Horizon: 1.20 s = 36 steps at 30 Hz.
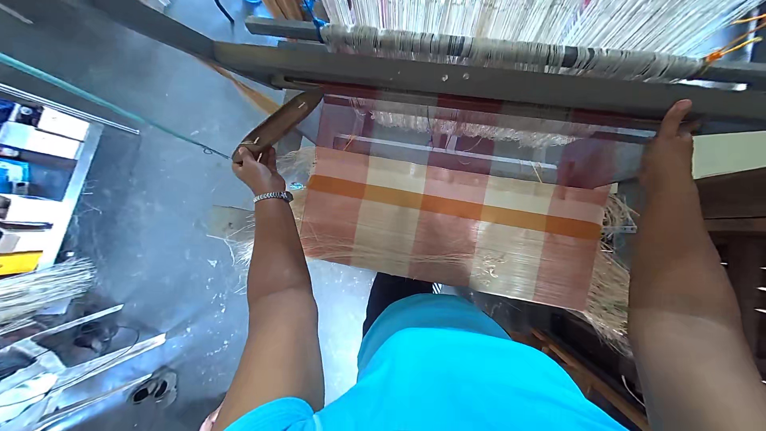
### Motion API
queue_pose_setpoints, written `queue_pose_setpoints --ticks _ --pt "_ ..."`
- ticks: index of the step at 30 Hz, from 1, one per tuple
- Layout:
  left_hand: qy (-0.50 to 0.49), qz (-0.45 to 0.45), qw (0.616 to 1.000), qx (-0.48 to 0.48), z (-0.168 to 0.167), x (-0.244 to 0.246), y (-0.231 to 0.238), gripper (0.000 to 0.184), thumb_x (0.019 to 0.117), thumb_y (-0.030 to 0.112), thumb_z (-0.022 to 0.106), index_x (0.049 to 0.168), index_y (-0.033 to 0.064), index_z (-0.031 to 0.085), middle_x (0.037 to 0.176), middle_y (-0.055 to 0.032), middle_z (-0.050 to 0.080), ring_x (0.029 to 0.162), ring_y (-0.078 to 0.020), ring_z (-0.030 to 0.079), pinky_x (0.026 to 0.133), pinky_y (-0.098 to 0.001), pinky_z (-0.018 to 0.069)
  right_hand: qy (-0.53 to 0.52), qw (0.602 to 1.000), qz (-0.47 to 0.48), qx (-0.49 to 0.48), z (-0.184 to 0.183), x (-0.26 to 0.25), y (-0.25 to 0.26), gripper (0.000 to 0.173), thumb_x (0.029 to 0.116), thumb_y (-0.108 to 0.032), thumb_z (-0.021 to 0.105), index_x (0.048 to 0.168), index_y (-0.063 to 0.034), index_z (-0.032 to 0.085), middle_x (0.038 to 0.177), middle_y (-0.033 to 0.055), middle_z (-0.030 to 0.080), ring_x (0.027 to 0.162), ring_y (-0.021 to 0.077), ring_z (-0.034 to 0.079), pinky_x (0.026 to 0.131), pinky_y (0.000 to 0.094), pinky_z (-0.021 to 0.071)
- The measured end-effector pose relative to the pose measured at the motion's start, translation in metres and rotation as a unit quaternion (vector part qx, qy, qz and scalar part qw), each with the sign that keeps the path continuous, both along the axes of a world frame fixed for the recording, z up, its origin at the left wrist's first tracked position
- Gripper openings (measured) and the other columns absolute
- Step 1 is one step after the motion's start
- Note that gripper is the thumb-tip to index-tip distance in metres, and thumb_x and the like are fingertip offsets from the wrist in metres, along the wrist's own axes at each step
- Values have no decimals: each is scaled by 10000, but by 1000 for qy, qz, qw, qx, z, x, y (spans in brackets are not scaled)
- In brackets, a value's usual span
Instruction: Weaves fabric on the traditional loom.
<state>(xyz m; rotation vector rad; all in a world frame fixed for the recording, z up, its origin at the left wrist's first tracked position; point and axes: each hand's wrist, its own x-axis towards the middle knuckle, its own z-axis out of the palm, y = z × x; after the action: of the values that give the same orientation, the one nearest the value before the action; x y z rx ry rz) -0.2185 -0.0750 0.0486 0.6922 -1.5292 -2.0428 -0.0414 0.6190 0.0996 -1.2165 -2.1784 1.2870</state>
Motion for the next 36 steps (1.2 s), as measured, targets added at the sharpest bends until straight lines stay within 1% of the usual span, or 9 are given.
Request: queue_pose_setpoints --ticks 8,14,16,18,20,24,28,31,36 --pt "-29 -62 998 2 -2 -35 22 424 1114 205 411 1457 -8 282 1192 -213 609 930 -265 714 814 -395 630 7 997 4 -70 -5 1 7 921 973 -798 251 1598 -124 314 1570 140 447 1395 269 486 1087 525 440" --pt "-54 -97 994 -16 -9 -58 45 450 1081 156 506 1417 14 243 1078 -204 620 837 -273 727 756 -412 644 35 990 8 -140 -2 1 5 864 998 -759 263 1583 -128 344 1582 101 449 1455 257 435 1136 536 404" --pt "-136 -259 952 -86 5 -55 60 421 1099 320 445 1386 13 435 1158 -130 670 991 -214 700 883 -382 589 51 985 20 -166 -5 0 9 846 1017 -730 257 1602 -120 284 1606 99 421 1448 253 453 1134 512 434" --pt "-246 -446 842 -177 27 -53 72 634 1077 581 299 1567 187 383 1541 -42 493 1378 -196 495 1117 -451 412 72 977 23 -199 -6 -2 9 820 1035 -700 250 1606 -111 253 1609 102 412 1413 254 500 1102 482 484" --pt "-260 -462 817 -225 32 -58 73 674 1028 675 335 1584 299 389 1639 -21 378 1497 -253 355 1162 -580 322 85 970 31 -224 -6 -3 9 804 1042 -690 228 1586 -101 289 1548 101 490 1325 256 587 1037 462 542" --pt "-173 -296 885 -314 27 -65 63 561 1051 446 479 1461 65 443 1426 -175 540 1233 -261 572 984 -470 494 107 960 45 -254 -9 -3 10 792 1044 -686 215 1555 -90 322 1468 101 562 1205 249 664 962 444 589" --pt "-87 -300 845 -434 45 -40 98 453 1071 240 448 1357 -109 482 1280 -297 589 1147 -344 613 999 -477 500 117 957 41 -261 -9 -3 10 771 1045 -681 234 1566 -115 295 1474 87 558 1195 247 671 949 434 594" --pt "-115 -417 828 -357 54 -16 151 409 1086 243 424 1383 -33 475 1120 -169 661 862 -191 667 766 -373 569 115 960 30 -252 -8 -4 6 761 1045 -679 241 1557 -122 326 1452 77 582 1175 242 681 942 429 595" --pt "-225 -436 843 -222 42 -9 200 374 1094 294 442 1364 48 520 878 -64 677 518 -77 510 488 -235 438 114 962 24 -247 -8 -2 6 774 1034 -694 274 1564 -131 314 1458 85 576 1186 249 677 940 429 594"
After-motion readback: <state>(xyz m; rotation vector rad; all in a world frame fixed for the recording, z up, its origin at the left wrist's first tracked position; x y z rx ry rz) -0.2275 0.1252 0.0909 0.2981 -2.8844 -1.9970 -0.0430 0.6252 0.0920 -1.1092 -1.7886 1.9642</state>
